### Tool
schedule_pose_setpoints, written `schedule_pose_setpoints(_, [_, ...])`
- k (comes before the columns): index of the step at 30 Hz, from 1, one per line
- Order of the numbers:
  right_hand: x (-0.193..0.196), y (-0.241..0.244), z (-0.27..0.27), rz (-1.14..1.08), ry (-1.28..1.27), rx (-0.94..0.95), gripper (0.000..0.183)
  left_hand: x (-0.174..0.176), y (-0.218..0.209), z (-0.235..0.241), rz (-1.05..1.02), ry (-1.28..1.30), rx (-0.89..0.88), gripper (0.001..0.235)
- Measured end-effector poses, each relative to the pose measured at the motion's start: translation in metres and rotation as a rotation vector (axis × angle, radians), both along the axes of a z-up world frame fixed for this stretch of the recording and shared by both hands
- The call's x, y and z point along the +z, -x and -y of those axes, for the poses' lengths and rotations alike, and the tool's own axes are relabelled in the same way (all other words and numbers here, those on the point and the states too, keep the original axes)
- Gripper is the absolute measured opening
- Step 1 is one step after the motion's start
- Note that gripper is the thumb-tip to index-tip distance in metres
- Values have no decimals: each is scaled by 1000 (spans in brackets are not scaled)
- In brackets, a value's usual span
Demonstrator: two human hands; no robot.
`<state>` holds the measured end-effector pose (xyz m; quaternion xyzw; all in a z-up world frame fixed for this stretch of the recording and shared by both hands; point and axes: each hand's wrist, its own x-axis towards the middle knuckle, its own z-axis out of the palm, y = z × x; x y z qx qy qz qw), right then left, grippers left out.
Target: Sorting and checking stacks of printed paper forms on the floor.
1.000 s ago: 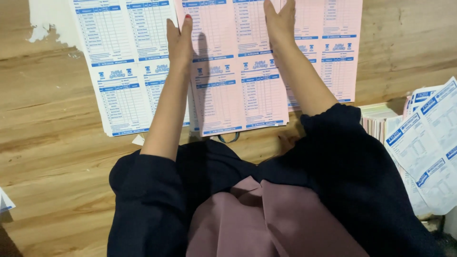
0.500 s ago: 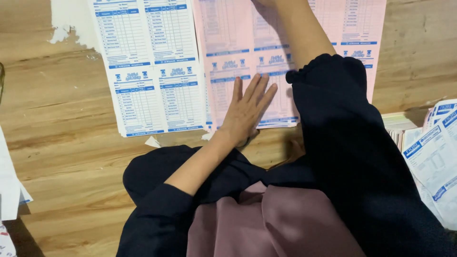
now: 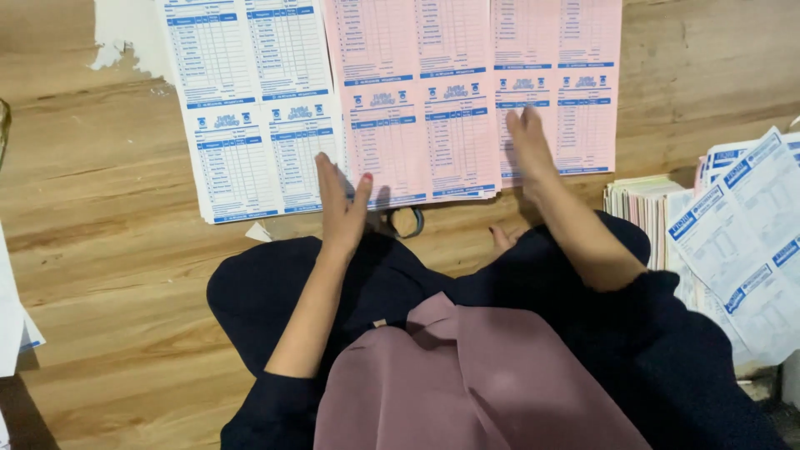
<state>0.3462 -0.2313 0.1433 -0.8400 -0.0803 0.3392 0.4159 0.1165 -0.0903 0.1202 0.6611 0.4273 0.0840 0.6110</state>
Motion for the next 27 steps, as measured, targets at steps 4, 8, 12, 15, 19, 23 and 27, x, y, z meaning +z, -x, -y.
schedule_pose_setpoints(4, [55, 73, -14, -120, -74, 70, 67, 23, -18, 19, 68, 143, 28, 83])
schedule_pose_setpoints(8, [46, 81, -6, -51, -136, 40, 72, 20, -16, 24, 50, 100, 48, 90])
schedule_pose_setpoints(12, [-38, 56, 28, 12, -88, 27, 76, -5, -2, 24, 44, 31, 103, 87])
schedule_pose_setpoints(15, [5, 80, 21, 11, -100, 151, 75, 22, -6, 34, 50, 16, -13, 86])
schedule_pose_setpoints(19, [-30, 60, 41, 17, -80, 119, 73, -24, 4, 23, -6, -104, 9, 92])
schedule_pose_setpoints(23, [-27, 20, 53, 325, -71, 211, 65, -25, 32, 6, -137, -433, -31, 83])
schedule_pose_setpoints(27, [-11, -38, 74, 524, 181, 590, 60, -27, 67, -39, -430, -801, -236, 68])
